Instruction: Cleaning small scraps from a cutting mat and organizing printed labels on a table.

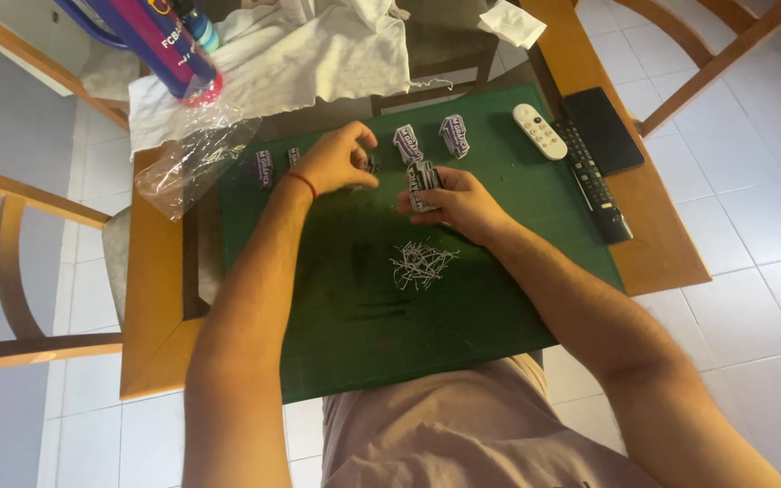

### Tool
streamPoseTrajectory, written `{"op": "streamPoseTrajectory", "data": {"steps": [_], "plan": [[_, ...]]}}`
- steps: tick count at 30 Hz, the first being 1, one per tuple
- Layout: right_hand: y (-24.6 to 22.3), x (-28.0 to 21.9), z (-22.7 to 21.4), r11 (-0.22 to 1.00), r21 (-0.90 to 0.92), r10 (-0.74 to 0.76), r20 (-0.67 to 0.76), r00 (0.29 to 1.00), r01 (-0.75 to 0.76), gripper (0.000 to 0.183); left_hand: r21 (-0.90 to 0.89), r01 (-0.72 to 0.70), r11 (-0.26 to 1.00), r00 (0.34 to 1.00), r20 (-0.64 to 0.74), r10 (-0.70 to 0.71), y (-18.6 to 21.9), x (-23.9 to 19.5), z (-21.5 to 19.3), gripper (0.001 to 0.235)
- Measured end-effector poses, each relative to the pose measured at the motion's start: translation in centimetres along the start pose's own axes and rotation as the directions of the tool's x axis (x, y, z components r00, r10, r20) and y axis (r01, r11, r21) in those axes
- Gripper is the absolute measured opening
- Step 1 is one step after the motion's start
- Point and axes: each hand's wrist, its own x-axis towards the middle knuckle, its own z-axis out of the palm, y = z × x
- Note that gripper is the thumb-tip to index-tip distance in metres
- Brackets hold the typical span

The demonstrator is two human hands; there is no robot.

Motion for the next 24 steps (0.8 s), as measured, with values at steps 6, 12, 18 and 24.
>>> {"op": "streamPoseTrajectory", "data": {"steps": [6, 12, 18, 24], "plan": [[0.8, 0.9, -0.8, 0.998, -0.021, -0.056, -0.106, 0.993, 0.054, 0.035, -0.511, -0.131, 0.85, 0.966, -0.257, -0.006, 3.1, -2.6, 4.2, 0.066], [1.2, 3.2, -0.1, 0.995, 0.103, 0.003, -0.171, 0.985, 0.015, 0.029, -0.318, -0.209, 0.925, 0.774, -0.631, -0.042, 5.8, -3.4, 9.5, 0.038], [-0.2, 3.4, -0.6, 0.162, -0.809, -0.492, 0.43, 0.757, 0.564, 0.035, -0.386, -0.195, 0.901, 0.669, -0.725, -0.165, 3.7, -3.4, 11.6, 0.03], [4.2, 6.1, -1.4, 0.998, -0.004, -0.06, -0.08, 0.995, 0.06, 0.03, -0.261, -0.183, 0.948, 0.66, -0.747, -0.078, 0.6, -2.7, 13.0, 0.031]]}}
